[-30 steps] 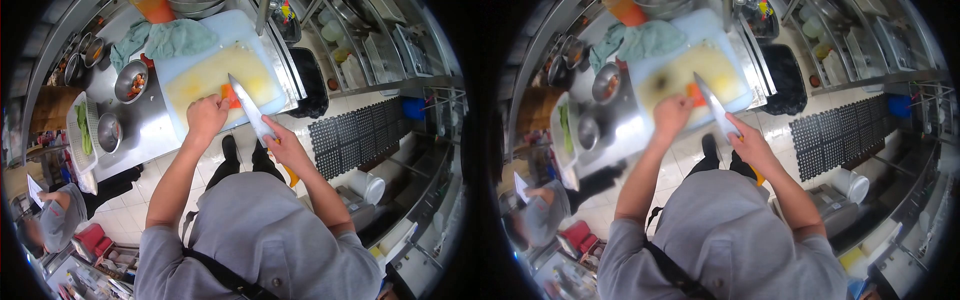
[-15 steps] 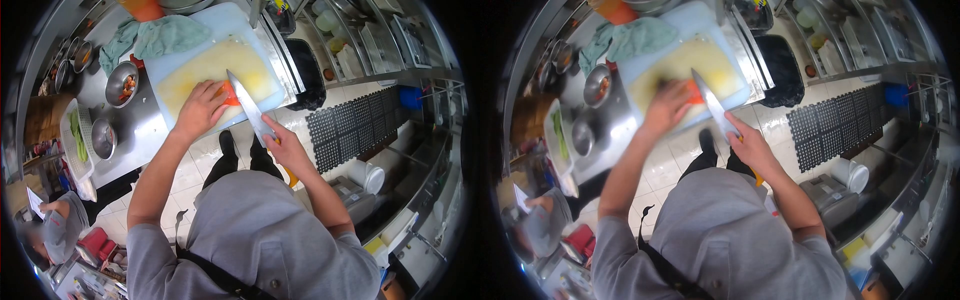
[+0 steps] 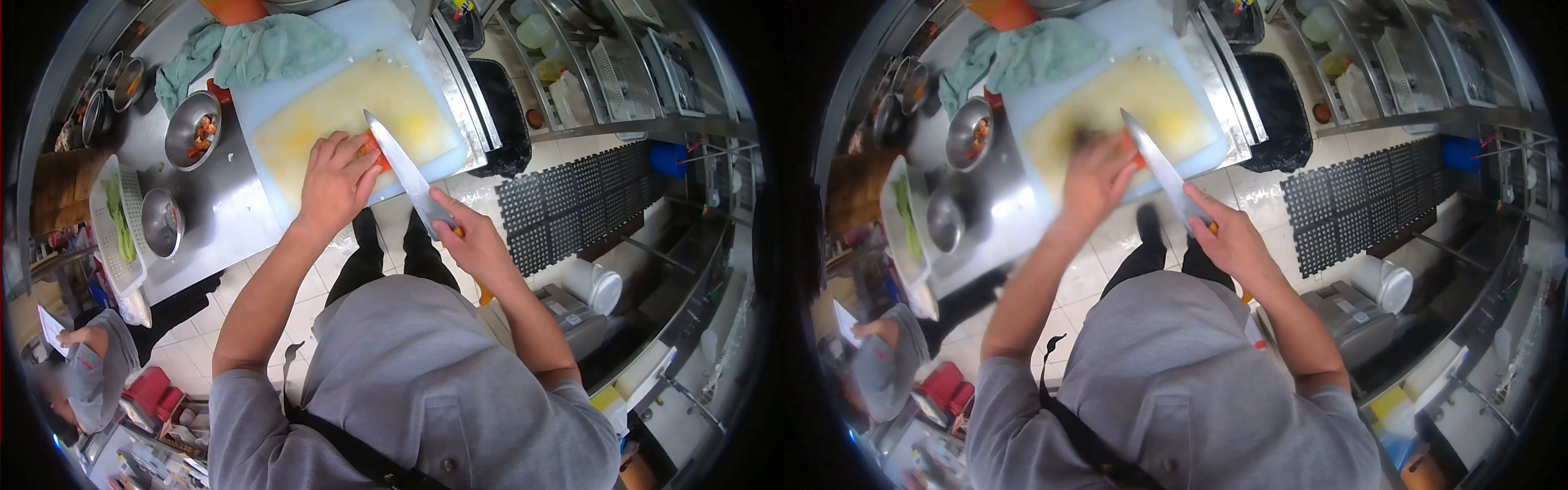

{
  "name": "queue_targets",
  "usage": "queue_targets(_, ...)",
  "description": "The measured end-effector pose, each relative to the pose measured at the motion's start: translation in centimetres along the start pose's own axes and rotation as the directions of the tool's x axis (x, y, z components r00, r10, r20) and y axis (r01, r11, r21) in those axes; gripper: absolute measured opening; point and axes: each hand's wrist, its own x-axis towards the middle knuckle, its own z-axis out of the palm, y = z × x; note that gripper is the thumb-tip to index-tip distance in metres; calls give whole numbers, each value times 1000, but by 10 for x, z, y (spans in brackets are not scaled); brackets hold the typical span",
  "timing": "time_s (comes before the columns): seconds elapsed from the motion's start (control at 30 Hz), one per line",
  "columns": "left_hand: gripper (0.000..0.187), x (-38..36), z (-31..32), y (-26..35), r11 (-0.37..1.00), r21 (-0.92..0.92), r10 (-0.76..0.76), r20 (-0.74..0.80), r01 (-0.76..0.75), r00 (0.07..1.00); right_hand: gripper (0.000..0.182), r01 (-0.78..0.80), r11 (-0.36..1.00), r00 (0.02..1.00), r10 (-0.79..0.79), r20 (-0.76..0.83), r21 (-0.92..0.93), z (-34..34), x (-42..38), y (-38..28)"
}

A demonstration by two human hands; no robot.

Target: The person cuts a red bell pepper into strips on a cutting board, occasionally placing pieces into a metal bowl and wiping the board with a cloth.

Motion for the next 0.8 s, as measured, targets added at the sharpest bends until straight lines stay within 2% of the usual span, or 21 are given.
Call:
queue_targets(0.1,26,0,0,0,1000,-8,-4,3,4,1000,54,25,999,1000,-24,18,-44,-5,4,-1)
queue_targets(0.17,24,-2,0,0,1000,30,0,3,0,1000,52,-105,993,994,107,33,-44,-11,6,-12)
queue_targets(0.2,24,-2,-1,0,1000,26,-7,3,7,1000,52,-109,993,993,111,37,-49,-12,6,-18)
queue_targets(0.27,24,-5,-3,-1,998,53,14,21,-15,1000,52,-318,948,944,319,83,-26,-13,6,-26)
queue_targets(0.3,24,-5,-5,-1,999,49,7,25,-9,1000,52,-325,945,941,326,87,-29,-11,5,-21)
queue_targets(0.37,28,-6,-12,-2,993,88,67,78,-74,995,51,-182,982,983,181,29,54,-5,2,-9)
queue_targets(0.5,37,-5,-29,-5,984,109,116,185,-138,976,52,-215,972,976,210,57,99,-6,3,-7)
queue_targets(0.57,43,-4,-35,-8,984,92,123,287,-155,950,55,-306,930,951,288,117,204,-6,3,-6)
queue_targets(0.67,45,-4,-38,-7,984,98,112,323,-151,940,62,-356,893,934,326,149,275,-3,3,-7)
queue_targets(0.8,46,-2,-39,-5,980,126,97,358,-151,929,58,-371,862,928,336,160,345,4,-2,-9)
